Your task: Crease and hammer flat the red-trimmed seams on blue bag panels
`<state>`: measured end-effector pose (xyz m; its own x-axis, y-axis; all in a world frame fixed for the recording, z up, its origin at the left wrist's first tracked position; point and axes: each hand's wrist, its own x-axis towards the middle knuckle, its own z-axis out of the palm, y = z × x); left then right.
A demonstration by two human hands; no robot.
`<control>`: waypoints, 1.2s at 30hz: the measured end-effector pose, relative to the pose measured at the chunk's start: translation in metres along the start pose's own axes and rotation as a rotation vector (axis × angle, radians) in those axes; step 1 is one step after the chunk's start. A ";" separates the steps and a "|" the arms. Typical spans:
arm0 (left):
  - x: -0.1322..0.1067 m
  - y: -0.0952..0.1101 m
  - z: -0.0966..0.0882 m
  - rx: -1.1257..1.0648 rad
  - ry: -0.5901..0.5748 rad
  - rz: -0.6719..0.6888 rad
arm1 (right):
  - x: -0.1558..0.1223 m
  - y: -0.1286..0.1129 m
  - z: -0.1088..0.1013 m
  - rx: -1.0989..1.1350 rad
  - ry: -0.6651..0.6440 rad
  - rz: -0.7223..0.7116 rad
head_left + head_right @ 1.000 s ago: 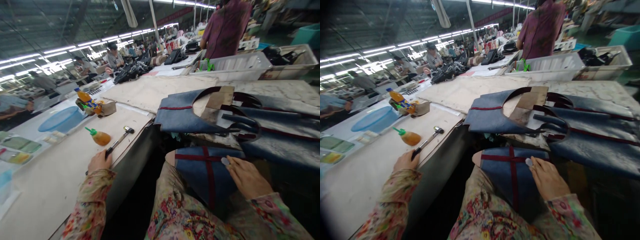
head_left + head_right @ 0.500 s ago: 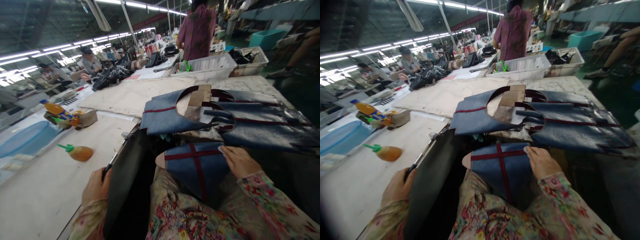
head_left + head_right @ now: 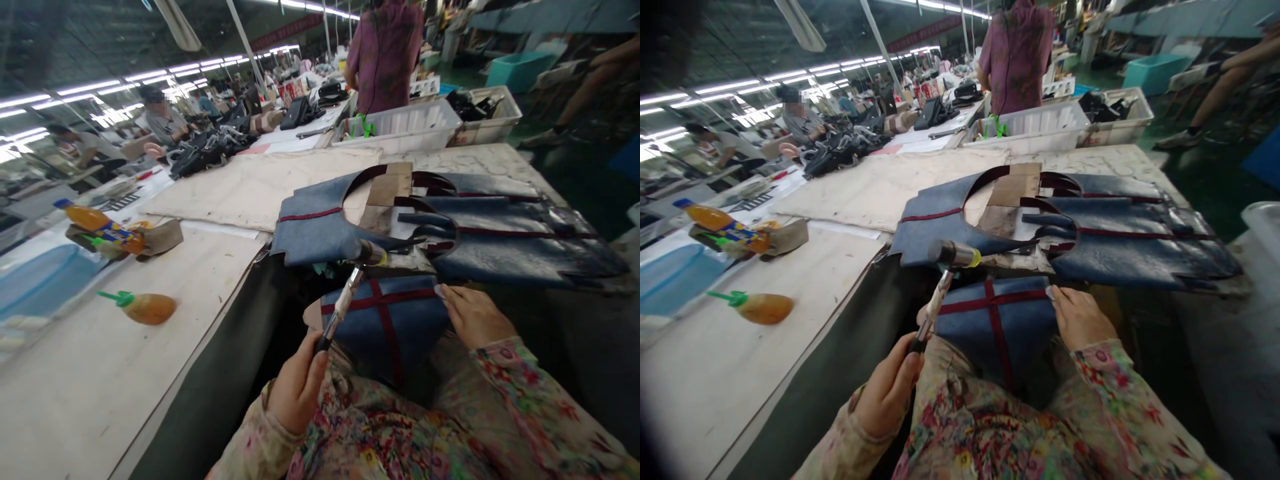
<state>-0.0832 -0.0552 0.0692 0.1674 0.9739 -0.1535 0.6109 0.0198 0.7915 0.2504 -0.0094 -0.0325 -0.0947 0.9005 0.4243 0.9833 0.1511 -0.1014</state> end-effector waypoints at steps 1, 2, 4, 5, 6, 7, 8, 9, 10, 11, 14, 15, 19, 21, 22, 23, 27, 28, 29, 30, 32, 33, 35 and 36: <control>0.003 -0.001 0.003 0.146 -0.037 0.019 | 0.000 0.000 0.001 0.000 0.004 0.001; 0.007 -0.005 0.008 0.287 -0.104 0.019 | -0.001 0.001 0.002 0.000 0.009 -0.004; 0.015 -0.016 0.020 0.459 -0.226 -0.014 | -0.002 0.003 0.004 -0.008 0.009 -0.028; 0.018 -0.020 0.025 0.475 -0.249 -0.026 | -0.002 0.003 0.004 -0.015 0.007 -0.043; 0.020 -0.023 0.028 0.451 -0.246 -0.022 | -0.003 0.004 0.005 -0.024 0.005 -0.055; 0.020 -0.024 0.028 0.401 -0.222 -0.006 | -0.004 0.004 0.004 -0.032 0.002 -0.066; 0.019 -0.023 0.026 0.339 -0.187 0.016 | -0.004 0.004 0.004 -0.037 -0.001 -0.074; 0.017 -0.021 0.022 0.279 -0.144 0.043 | -0.005 0.003 0.003 -0.040 -0.003 -0.079; 0.014 -0.018 0.018 0.234 -0.099 0.072 | -0.006 0.003 0.002 -0.040 -0.002 -0.082; 0.011 -0.016 0.014 0.212 -0.069 0.096 | -0.006 0.003 0.002 -0.038 -0.001 -0.080; 0.007 -0.017 0.010 0.323 -0.147 0.044 | -0.008 0.004 0.004 -0.019 0.010 -0.076; 0.007 -0.020 0.012 0.385 -0.196 -0.006 | -0.008 0.005 0.005 -0.011 0.011 -0.077; 0.011 -0.026 0.017 0.399 -0.191 -0.039 | -0.009 0.005 0.006 0.007 0.009 -0.077; 0.009 -0.021 0.014 0.278 -0.095 0.041 | -0.011 0.000 0.002 0.003 0.012 -0.069; 0.007 -0.017 0.012 0.219 -0.045 0.073 | -0.012 -0.004 -0.001 0.000 0.014 -0.060; 0.007 -0.015 0.011 0.181 -0.008 0.092 | -0.013 -0.008 -0.004 -0.001 0.014 -0.051; 0.017 -0.016 0.017 0.309 -0.141 0.036 | -0.017 -0.024 -0.013 0.029 0.028 -0.027; 0.022 -0.017 0.021 0.358 -0.191 0.012 | -0.017 -0.026 -0.014 0.039 0.033 -0.027; 0.026 -0.017 0.024 0.391 -0.218 -0.006 | -0.017 -0.028 -0.015 0.047 0.037 -0.026; 0.030 -0.015 0.026 0.403 -0.219 -0.008 | -0.018 -0.030 -0.015 0.053 0.040 -0.025; 0.031 -0.008 0.028 0.375 -0.189 0.044 | -0.019 -0.031 -0.016 0.063 0.042 -0.023; 0.030 -0.003 0.029 0.349 -0.170 0.083 | -0.020 -0.031 -0.016 0.069 0.041 -0.020; 0.028 0.006 0.030 0.328 -0.170 0.139 | -0.022 -0.032 -0.017 0.081 0.038 -0.006; 0.028 0.009 0.032 0.360 -0.199 0.125 | -0.022 -0.032 -0.017 0.085 0.036 0.000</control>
<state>-0.0484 -0.0353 0.0529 0.3818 0.9005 -0.2080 0.8014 -0.2105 0.5598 0.2238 -0.0413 -0.0233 -0.0879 0.8854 0.4564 0.9665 0.1867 -0.1761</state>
